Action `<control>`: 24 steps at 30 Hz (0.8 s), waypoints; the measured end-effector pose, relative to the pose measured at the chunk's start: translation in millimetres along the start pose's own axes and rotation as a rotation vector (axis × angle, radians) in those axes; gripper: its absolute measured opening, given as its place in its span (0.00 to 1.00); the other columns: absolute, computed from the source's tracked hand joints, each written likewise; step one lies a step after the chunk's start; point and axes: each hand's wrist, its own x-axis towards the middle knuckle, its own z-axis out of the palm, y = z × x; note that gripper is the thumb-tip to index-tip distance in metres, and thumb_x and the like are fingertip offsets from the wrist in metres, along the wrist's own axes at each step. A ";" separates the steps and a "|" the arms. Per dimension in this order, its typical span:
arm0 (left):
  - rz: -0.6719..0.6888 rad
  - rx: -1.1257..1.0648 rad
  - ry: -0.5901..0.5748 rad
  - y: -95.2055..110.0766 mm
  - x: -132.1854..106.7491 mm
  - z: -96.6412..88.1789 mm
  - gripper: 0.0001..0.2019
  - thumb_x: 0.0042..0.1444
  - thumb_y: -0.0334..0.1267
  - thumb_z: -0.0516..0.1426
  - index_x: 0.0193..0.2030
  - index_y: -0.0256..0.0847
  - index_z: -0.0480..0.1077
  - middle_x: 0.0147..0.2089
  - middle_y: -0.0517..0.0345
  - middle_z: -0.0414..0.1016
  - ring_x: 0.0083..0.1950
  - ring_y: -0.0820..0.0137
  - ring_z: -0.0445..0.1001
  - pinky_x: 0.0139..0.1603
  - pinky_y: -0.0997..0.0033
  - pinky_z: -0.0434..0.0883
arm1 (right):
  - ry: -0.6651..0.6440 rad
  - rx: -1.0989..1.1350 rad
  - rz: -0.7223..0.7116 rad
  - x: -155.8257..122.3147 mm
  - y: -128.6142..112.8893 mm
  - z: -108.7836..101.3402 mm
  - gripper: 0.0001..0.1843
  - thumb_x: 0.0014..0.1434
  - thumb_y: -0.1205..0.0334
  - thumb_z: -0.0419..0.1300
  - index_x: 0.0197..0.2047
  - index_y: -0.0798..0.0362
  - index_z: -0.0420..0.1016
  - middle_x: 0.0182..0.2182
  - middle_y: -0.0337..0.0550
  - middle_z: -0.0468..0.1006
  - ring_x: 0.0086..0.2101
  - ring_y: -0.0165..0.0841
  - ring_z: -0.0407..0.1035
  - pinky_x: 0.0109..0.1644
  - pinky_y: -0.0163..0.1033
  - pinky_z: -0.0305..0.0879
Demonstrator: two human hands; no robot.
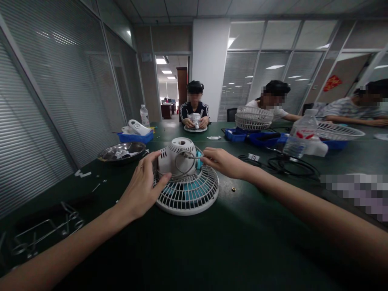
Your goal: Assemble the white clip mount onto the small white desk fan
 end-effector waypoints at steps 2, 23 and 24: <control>-0.028 0.003 -0.039 -0.9 0.8 -0.5 0.33 0.62 0.54 0.50 0.68 0.44 0.42 0.70 0.41 0.49 0.70 0.51 0.53 0.66 0.43 0.58 | -0.016 0.000 0.002 -0.5 2.5 -1.2 0.16 0.68 0.55 0.50 0.31 0.54 0.66 0.29 0.39 0.67 0.29 0.29 0.61 0.35 0.36 0.55; 0.064 0.171 -0.108 -10.6 2.2 -8.1 0.36 0.62 0.53 0.50 0.69 0.40 0.40 0.72 0.39 0.47 0.72 0.51 0.50 0.67 0.42 0.55 | -0.035 -0.141 0.149 -45.0 -7.6 -19.2 0.17 0.66 0.53 0.53 0.54 0.50 0.64 0.49 0.47 0.73 0.46 0.35 0.71 0.48 0.42 0.69; 0.074 0.167 -0.102 -10.9 2.2 -8.5 0.35 0.62 0.53 0.50 0.69 0.40 0.41 0.72 0.39 0.48 0.71 0.51 0.51 0.67 0.42 0.55 | -0.009 -0.176 0.195 -55.7 -3.2 -21.2 0.18 0.66 0.53 0.51 0.56 0.50 0.63 0.50 0.48 0.72 0.46 0.36 0.71 0.49 0.43 0.69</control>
